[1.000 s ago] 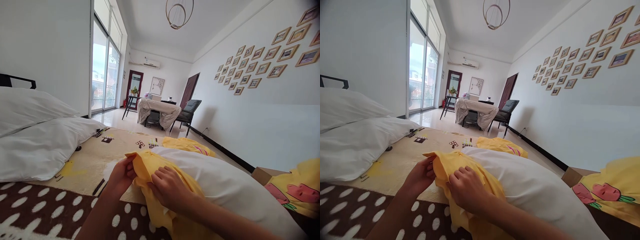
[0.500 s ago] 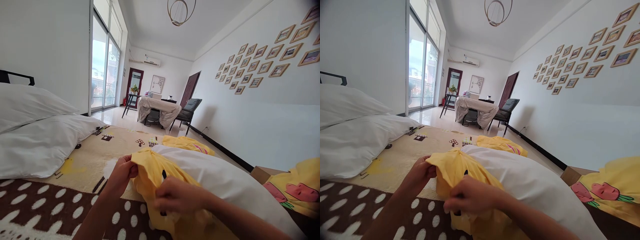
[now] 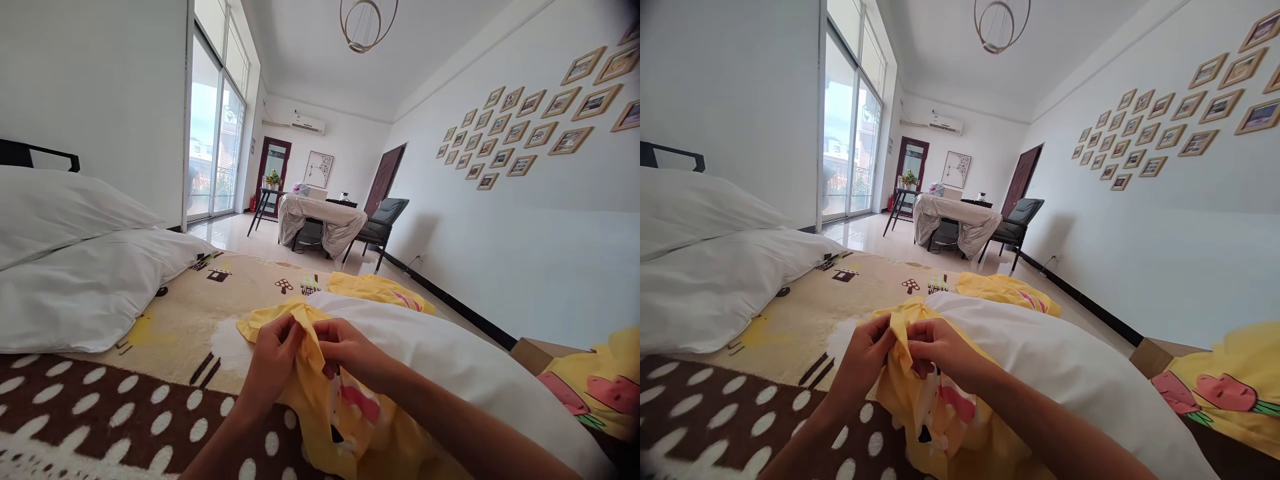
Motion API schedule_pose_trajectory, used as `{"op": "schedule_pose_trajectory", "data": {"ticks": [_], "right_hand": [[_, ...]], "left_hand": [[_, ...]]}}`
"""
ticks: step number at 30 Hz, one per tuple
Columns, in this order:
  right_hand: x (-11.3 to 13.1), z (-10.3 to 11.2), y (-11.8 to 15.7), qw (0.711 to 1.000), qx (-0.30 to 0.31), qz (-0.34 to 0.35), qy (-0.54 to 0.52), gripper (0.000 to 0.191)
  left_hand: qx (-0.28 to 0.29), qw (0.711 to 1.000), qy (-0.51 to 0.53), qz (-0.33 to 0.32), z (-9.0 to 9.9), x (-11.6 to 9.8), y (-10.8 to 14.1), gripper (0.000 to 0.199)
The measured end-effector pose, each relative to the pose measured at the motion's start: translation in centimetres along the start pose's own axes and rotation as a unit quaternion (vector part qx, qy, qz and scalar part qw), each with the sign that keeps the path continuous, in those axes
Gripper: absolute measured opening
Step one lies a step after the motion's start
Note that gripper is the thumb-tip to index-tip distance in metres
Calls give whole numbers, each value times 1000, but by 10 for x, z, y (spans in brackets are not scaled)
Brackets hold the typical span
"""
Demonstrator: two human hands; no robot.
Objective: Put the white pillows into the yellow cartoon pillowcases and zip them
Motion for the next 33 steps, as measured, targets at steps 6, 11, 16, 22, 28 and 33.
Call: {"op": "schedule_pose_trajectory", "data": {"ticks": [6, 11, 16, 22, 28, 33], "right_hand": [[-5, -7, -1, 998, -12, 12, -63, 7], [-8, -6, -3, 992, -31, 7, -118, 22], [-9, 5, -3, 982, -48, 3, -183, 29], [-9, 5, -4, 983, -27, 11, -180, 33], [-6, 2, -5, 992, -8, 12, -129, 35], [0, -3, 0, 997, -18, 62, -35, 30]], "left_hand": [[-43, 992, -102, -54, -7, 4, 4, 35], [-50, 994, -90, -42, -8, 4, 6, 36], [-25, 989, -144, -28, -4, 5, 4, 30], [4, 976, -216, -42, 5, 0, 3, 14], [27, 1000, -3, 4, 0, -15, 3, 18], [67, 995, -30, 64, 4, -11, 0, 36]]}}
Point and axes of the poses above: each hand's wrist, its own y-axis away from the middle knuckle, its own z-axis out of the back of the hand, x = y × z, the point moved 2 cm from there along -y, towards the middle knuckle, and after that the axes turned 12 degrees about -z, right-handed, at the moved point
